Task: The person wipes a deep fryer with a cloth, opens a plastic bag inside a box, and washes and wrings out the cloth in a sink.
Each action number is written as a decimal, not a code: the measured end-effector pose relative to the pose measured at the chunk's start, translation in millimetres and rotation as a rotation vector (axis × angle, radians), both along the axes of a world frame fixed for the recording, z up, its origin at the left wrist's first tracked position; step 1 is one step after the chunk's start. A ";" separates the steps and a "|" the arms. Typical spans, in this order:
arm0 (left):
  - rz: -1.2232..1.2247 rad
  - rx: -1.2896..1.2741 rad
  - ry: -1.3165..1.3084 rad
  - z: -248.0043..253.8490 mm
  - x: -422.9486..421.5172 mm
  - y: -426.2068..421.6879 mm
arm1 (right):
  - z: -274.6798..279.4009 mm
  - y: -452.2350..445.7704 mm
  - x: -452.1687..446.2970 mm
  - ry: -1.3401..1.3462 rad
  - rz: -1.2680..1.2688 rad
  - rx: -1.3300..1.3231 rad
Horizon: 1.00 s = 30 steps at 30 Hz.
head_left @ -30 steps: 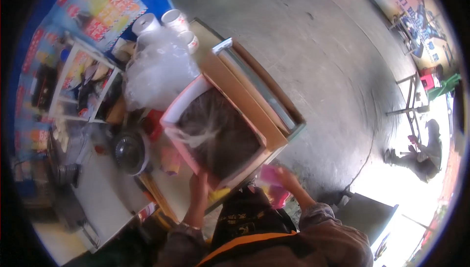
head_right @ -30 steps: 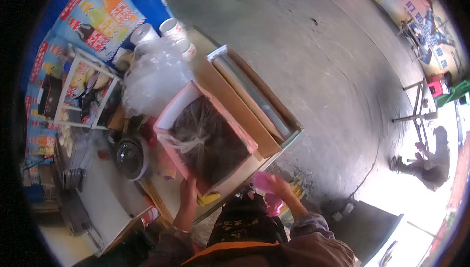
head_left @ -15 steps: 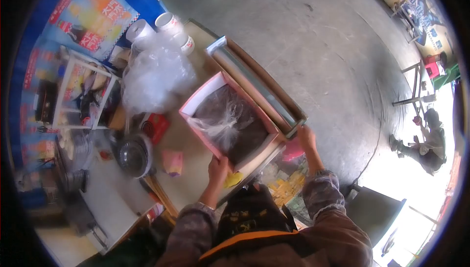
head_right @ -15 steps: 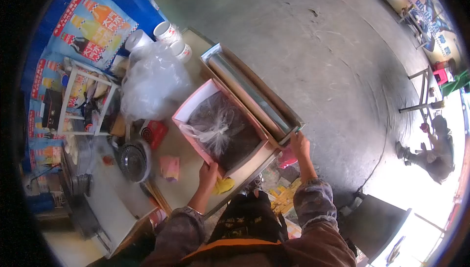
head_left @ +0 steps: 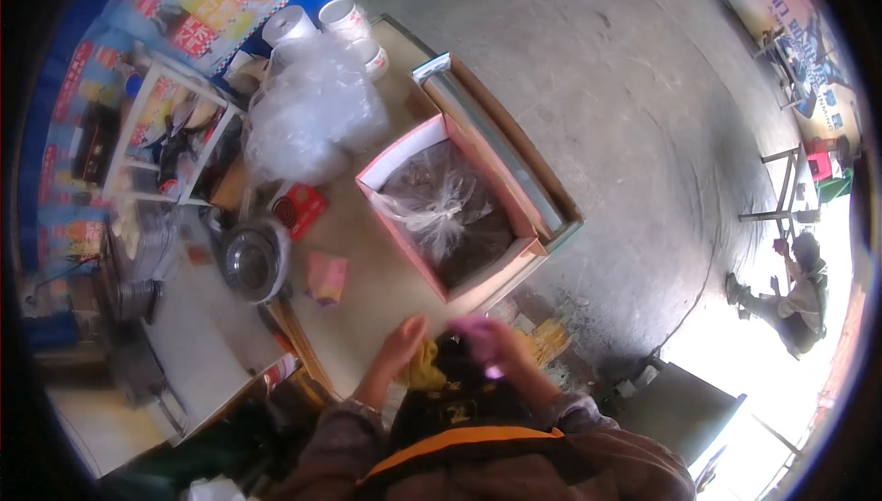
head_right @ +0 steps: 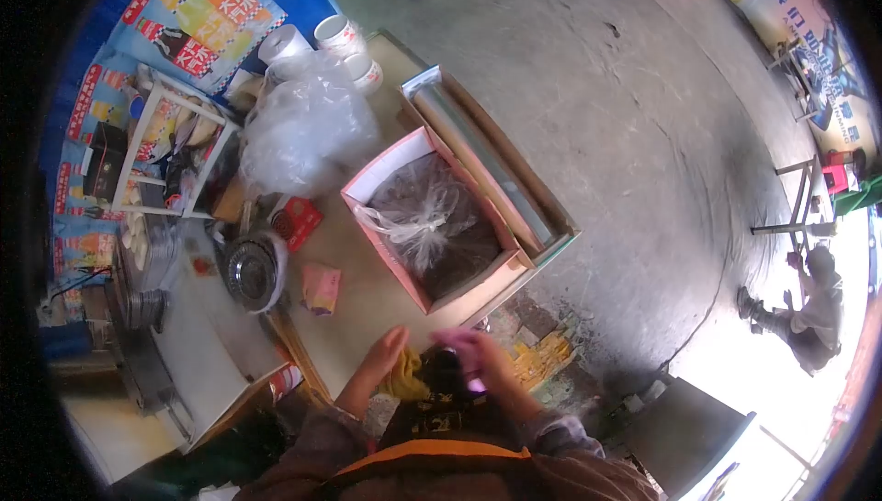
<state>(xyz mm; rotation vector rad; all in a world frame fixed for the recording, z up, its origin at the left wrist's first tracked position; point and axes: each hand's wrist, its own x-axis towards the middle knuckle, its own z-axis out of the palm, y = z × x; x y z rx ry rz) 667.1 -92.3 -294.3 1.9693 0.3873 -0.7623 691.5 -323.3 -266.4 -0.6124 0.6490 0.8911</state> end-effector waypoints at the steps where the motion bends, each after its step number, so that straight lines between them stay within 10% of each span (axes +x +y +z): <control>1: 0.074 -0.141 0.031 0.9 -16.3 2.4 | -18.5 19.7 -16.6 0.091 0.055 0.183; 6: 0.552 -0.538 0.113 35.7 -38.6 24.2 | 59.1 69.0 15.6 -0.882 0.443 0.031; 8: 0.532 -0.418 -0.032 42.3 -25.9 36.0 | 18.8 74.1 35.3 -1.394 0.500 -0.518; 16: 0.119 0.609 -0.791 -40.8 15.1 52.7 | -20.3 92.3 164.0 -1.470 0.523 -1.381; 22: 0.226 0.276 -0.775 2.5 42.6 46.1 | -16.1 75.7 174.7 -1.404 0.379 -1.128; 26: 0.169 0.318 -0.780 54.5 93.1 29.2 | 100.3 33.6 162.4 -0.841 0.223 -0.544; 30: -0.115 0.413 -1.014 50.3 162.5 10.2 | 129.8 14.9 154.1 -1.071 0.018 -0.401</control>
